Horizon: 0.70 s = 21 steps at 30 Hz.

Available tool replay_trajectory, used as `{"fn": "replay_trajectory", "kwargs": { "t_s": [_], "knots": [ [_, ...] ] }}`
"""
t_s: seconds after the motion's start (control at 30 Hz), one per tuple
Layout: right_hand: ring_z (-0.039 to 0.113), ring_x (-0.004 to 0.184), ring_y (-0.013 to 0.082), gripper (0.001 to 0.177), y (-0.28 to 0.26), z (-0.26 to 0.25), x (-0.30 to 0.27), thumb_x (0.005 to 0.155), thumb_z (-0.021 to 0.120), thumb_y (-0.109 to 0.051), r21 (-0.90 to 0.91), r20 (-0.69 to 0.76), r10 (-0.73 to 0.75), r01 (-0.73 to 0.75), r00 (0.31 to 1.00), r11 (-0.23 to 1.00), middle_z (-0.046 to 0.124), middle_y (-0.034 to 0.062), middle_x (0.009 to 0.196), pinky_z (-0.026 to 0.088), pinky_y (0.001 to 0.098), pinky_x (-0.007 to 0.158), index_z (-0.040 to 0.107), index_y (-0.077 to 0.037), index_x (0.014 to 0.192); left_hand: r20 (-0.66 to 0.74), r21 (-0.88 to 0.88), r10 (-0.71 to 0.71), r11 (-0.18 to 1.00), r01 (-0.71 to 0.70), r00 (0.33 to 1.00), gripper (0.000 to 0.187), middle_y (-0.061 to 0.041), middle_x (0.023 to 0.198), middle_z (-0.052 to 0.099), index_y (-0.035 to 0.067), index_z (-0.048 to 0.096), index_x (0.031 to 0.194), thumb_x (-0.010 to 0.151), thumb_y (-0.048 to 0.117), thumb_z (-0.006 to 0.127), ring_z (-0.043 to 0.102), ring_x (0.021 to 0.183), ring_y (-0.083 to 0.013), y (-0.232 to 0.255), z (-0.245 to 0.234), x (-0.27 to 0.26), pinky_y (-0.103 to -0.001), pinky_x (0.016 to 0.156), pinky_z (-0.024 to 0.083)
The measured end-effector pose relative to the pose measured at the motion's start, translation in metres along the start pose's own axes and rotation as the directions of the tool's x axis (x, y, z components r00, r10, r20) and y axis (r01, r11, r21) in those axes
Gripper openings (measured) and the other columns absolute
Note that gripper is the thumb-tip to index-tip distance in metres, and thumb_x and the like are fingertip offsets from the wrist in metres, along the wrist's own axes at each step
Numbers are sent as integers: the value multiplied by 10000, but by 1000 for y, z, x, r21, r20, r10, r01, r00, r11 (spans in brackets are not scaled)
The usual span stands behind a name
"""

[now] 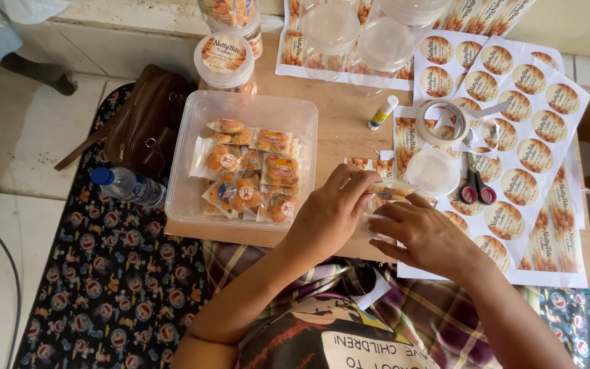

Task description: Applying adhesive labels to the lids and sides of clear plastic snack containers using a glue stick and manual peeling.

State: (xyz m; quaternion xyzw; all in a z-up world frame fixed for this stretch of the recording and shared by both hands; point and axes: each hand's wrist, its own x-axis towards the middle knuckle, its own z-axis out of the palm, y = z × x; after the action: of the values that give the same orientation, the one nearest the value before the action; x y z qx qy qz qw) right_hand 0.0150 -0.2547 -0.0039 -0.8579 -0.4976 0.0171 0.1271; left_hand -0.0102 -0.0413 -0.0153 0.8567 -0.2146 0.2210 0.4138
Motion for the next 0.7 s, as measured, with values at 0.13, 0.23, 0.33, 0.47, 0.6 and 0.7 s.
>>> {"fn": "replay_trajectory", "kwargs": {
  "t_s": [0.13, 0.23, 0.33, 0.47, 0.6, 0.7],
  "knots": [
    [739, 822, 287, 268, 7, 6, -9, 884, 721, -233, 5, 48, 13, -13, 999, 1000, 729, 109, 887, 520, 443, 709, 724, -123, 1128, -8, 95, 47, 994, -46, 999, 209, -40, 911, 575, 175, 608, 1198, 1006, 95, 615, 739, 799, -302, -9, 16, -3, -417, 664, 644],
    [751, 814, 300, 271, 5, 6, -12, 893, 713, -222, -24, 71, 44, -42, 997, 999, 738, 120, 879, 517, 439, 696, 682, -110, 1138, -65, 215, 120, 971, -103, 991, 127, -22, 850, 594, 184, 631, 1122, 996, 169, 641, 714, 823, -255, -11, 27, 0, -381, 687, 608],
    [757, 918, 358, 237, 4, 12, -21, 895, 706, -170, 25, 101, 70, -73, 992, 997, 756, 122, 841, 527, 547, 835, 604, -101, 1097, -91, 230, 113, 969, -89, 989, 130, -4, 835, 636, 215, 642, 1106, 982, 180, 659, 687, 878, -215, -7, 23, 1, -344, 746, 562],
    [761, 988, 326, 231, 0, 13, -23, 880, 708, -194, -3, 125, 118, -119, 985, 993, 794, 127, 865, 402, 609, 1102, 590, -103, 1055, -44, 122, 86, 989, -80, 995, 162, -64, 827, 674, 165, 648, 1117, 972, 95, 664, 716, 821, -256, -2, 25, 3, -375, 752, 592],
    [773, 1000, 233, 156, -14, -4, -18, 895, 681, -212, -89, 248, 125, -106, 961, 990, 816, 91, 896, 307, 620, 1168, 713, -123, 1018, 58, 162, 131, 977, -139, 990, 164, -107, 850, 698, 101, 664, 1091, 970, -5, 635, 741, 831, -261, 1, 23, 3, -367, 794, 603],
    [785, 926, 233, 131, -14, -3, -24, 877, 696, -218, -120, 252, 116, -88, 961, 989, 808, 79, 877, 314, 640, 1162, 739, -139, 973, 146, 203, 181, 957, -208, 973, 196, -80, 858, 711, 130, 671, 1117, 965, 7, 653, 736, 872, -231, 3, 14, 6, -362, 838, 577]
  ]
}}
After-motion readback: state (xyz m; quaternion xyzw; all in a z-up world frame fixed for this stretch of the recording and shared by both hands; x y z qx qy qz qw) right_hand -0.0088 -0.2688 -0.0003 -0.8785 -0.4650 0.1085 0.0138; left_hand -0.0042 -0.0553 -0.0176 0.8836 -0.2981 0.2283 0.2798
